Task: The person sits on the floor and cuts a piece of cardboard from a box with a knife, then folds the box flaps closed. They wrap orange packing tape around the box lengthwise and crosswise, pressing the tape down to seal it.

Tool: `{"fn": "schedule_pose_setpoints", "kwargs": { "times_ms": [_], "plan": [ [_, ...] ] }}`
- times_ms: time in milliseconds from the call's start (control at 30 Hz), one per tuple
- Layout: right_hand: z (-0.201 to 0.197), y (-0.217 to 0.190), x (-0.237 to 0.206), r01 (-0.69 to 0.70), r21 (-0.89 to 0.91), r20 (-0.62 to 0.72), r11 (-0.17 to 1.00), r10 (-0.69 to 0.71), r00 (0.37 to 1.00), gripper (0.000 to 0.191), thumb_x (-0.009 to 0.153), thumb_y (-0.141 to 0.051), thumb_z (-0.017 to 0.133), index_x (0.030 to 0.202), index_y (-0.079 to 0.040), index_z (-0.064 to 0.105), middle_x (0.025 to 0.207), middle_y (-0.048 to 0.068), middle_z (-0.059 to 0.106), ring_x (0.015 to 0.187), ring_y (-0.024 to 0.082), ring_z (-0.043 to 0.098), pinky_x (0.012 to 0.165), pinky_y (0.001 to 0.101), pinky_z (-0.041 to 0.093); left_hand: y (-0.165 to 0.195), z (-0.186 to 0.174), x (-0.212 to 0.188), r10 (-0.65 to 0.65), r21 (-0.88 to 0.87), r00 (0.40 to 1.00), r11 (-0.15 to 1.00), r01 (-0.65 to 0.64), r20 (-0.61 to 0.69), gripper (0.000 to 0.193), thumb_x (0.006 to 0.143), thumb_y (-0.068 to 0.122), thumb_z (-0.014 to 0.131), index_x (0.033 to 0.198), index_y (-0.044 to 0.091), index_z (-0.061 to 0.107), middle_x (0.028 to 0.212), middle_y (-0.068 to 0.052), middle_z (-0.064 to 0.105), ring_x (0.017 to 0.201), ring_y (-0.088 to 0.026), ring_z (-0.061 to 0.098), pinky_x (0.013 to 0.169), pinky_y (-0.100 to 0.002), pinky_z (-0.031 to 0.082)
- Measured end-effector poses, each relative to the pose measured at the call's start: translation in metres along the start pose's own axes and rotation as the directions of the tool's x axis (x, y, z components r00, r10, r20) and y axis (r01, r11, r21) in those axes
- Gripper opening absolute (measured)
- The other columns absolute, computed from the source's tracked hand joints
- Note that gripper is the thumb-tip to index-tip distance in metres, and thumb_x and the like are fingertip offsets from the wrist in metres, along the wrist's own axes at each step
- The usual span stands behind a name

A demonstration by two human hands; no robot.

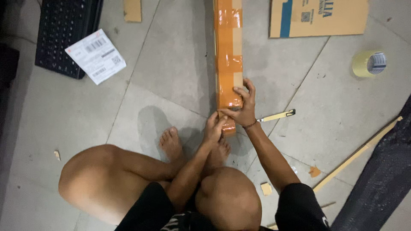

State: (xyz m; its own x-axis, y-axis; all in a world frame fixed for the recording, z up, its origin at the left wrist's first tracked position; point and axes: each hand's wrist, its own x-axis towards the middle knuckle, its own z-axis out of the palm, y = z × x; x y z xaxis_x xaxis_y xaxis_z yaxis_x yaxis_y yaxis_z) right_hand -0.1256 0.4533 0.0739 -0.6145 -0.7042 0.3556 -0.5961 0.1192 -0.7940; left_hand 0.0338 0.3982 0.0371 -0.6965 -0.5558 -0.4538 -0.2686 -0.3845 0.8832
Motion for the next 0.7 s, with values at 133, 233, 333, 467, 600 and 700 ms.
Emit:
{"fn": "schedule_pose_setpoints", "kwargs": {
  "times_ms": [133,233,333,467,600,700],
  "plan": [
    [-0.001,0.016,-0.009,0.016,-0.008,0.031,1.0,-0.016,0.999,0.087,0.068,-0.038,0.097,0.139,-0.018,0.05,0.15,0.021,0.038,0.14,0.041,0.046,0.116,0.0517,0.046,0.017,0.003,0.013,-0.118,-0.205,0.993,0.972,0.115,-0.002,0.025,0.094,0.013,0.062,0.116,0.001,0.064,0.1,-0.011,0.073,0.084,-0.022,0.073,0.073,-0.034,0.058],
    [-0.013,0.03,-0.025,0.009,-0.003,0.058,1.0,-0.009,0.998,0.077,0.08,-0.037,0.087,0.144,-0.018,0.049,0.153,0.021,0.043,0.139,0.036,0.05,0.113,0.0492,0.049,0.025,0.004,0.015,-0.228,-0.282,0.973,0.931,0.232,0.048,0.024,0.097,0.015,0.061,0.117,0.002,0.065,0.096,-0.011,0.074,0.077,-0.021,0.073,0.069,-0.032,0.059],
    [-0.057,0.04,-0.06,-0.118,-0.039,0.127,0.992,0.122,0.984,0.057,0.096,-0.026,0.072,0.147,-0.013,0.05,0.152,0.018,0.049,0.14,0.036,0.052,0.117,0.0486,0.046,0.023,0.005,0.015,-0.251,-0.322,0.968,0.914,0.245,0.024,0.024,0.1,0.017,0.061,0.114,-0.001,0.066,0.094,-0.011,0.074,0.073,-0.021,0.073,0.065,-0.031,0.058],
    [-0.138,0.057,-0.112,-0.047,-0.481,0.299,0.876,0.214,0.93,0.055,0.071,-0.021,0.079,0.123,-0.012,0.063,0.13,0.016,0.059,0.125,0.036,0.052,0.109,0.0588,0.029,0.013,0.004,0.022,-0.254,-0.359,0.967,0.9,0.246,0.024,0.03,0.099,0.021,0.057,0.113,-0.004,0.069,0.094,-0.01,0.075,0.073,-0.021,0.076,0.062,-0.03,0.058],
    [-0.162,0.062,-0.147,-0.107,-0.66,0.314,0.743,0.403,0.86,0.03,0.09,-0.01,0.067,0.118,-0.022,0.069,0.12,-0.002,0.072,0.123,0.02,0.06,0.108,0.0501,0.041,0.006,0.002,0.029,-0.213,-0.336,0.977,0.918,0.211,0.031,0.032,0.102,0.024,0.056,0.115,-0.003,0.067,0.093,-0.013,0.074,0.074,-0.022,0.075,0.062,-0.031,0.057],
    [-0.154,0.037,-0.136,-0.252,-0.412,0.32,0.876,0.398,0.86,0.016,0.108,-0.017,0.06,0.123,-0.016,0.066,0.11,0.006,0.071,0.094,0.023,0.066,0.088,0.0406,0.055,0.006,0.003,0.025,-0.257,-0.363,0.966,0.898,0.248,0.023,0.033,0.102,0.027,0.051,0.115,0.001,0.066,0.091,-0.014,0.074,0.072,-0.023,0.075,0.061,-0.032,0.058]
  ]
}}
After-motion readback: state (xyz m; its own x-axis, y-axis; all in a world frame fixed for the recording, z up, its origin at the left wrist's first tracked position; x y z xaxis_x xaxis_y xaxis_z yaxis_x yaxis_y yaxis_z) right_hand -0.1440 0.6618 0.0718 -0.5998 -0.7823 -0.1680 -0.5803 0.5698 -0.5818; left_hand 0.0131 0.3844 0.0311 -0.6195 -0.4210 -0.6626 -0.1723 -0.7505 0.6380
